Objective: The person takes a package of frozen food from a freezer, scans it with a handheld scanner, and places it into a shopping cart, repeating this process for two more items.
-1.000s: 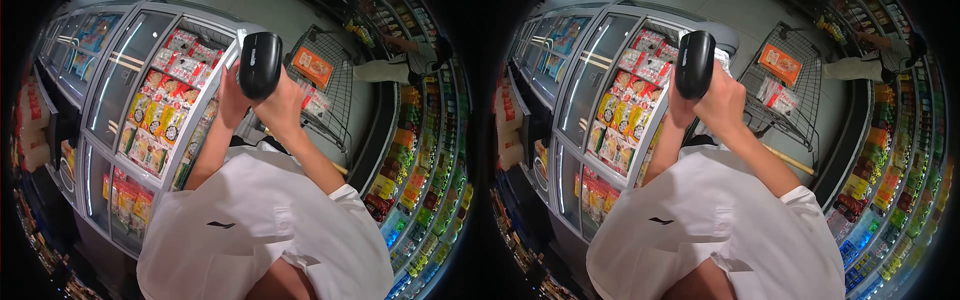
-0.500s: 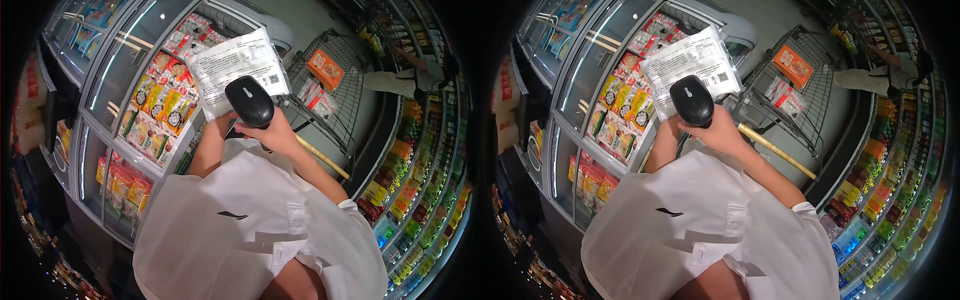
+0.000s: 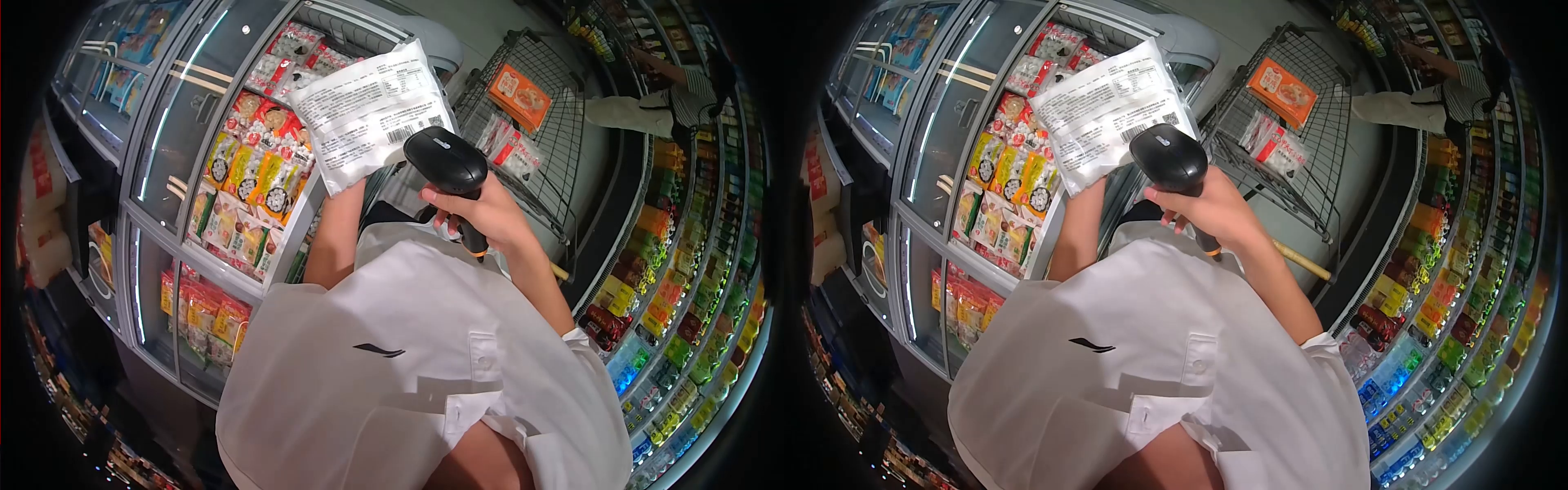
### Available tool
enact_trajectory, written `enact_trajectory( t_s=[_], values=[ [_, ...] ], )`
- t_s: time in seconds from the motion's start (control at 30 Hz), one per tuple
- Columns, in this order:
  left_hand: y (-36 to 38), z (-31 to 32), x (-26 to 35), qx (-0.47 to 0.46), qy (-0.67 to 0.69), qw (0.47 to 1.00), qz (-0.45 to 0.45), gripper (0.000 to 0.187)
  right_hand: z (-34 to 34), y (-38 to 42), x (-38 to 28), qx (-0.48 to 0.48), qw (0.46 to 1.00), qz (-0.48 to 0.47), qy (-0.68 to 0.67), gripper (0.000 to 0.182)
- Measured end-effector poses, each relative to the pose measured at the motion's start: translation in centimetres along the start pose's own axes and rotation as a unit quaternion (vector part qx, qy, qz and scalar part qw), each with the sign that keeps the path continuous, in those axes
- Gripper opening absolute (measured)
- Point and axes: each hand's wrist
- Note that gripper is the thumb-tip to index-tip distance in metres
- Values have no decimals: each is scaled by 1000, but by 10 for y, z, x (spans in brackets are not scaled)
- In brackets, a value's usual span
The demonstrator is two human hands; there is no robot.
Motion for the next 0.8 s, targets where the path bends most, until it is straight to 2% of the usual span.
enact_trajectory(
  t_s=[0.03, 0.1, 0.13, 0.2, 0.23, 0.3, 0.37, 0.43, 0.53, 0.57, 0.6, 0.67, 0.73, 0.8],
  values=[
    [-1, -2, -1, -5, 11, 1000, 0, 64, 0, -3, 4, -1, 1000, 0, 1, 36],
    [-1, -3, -4, -16, 34, 999, 3, 64, -1, -12, 17, 73, 963, -144, 216, 34],
    [0, -2, -7, -21, 44, 999, 6, 65, 2, -17, 18, 69, 963, -145, 218, 34],
    [-4, 0, -27, -27, 60, 998, 16, 65, 10, -27, 19, 161, 902, -267, 299, 43],
    [0, 4, -33, -31, 68, 997, 20, 65, 17, -32, 17, 155, 902, -270, 299, 43],
    [-13, 10, -58, -36, 84, 995, 27, 65, 34, -39, 14, 225, 853, -283, 377, 45],
    [-12, 17, -80, -42, 104, 993, 31, 65, 45, -43, 16, 218, 849, -266, 402, 48],
    [-9, 13, -73, -52, 126, 990, 35, 65, 49, -47, 21, 219, 831, -253, 444, 48],
    [-4, 8, -70, -66, 165, 983, 46, 65, 41, -48, 23, 216, 853, -224, 420, 48],
    [-2, 50, -53, 25, 99, 994, 41, 64, 37, -50, 25, 233, 844, -242, 419, 39],
    [0, 103, -31, 116, 33, 992, 35, 63, 33, -53, 24, 230, 843, -243, 422, 39],
    [0, 123, -21, 138, -13, 989, 48, 61, 29, -58, 23, 239, 858, -261, 371, 34],
    [-4, 140, -8, 266, -13, 964, 3, 60, 31, -55, 5, 235, 873, -256, 343, 32],
    [0, 140, -1, 239, -30, 970, -15, 59, 35, -48, -18, 232, 940, -158, 192, 27]
  ],
)
Point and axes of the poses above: each hand's wrist, its own y-axis away from the middle knuckle, its own z-axis out of the palm, x = y × z, and after that the axes turned 9 degrees about -x, right-handed
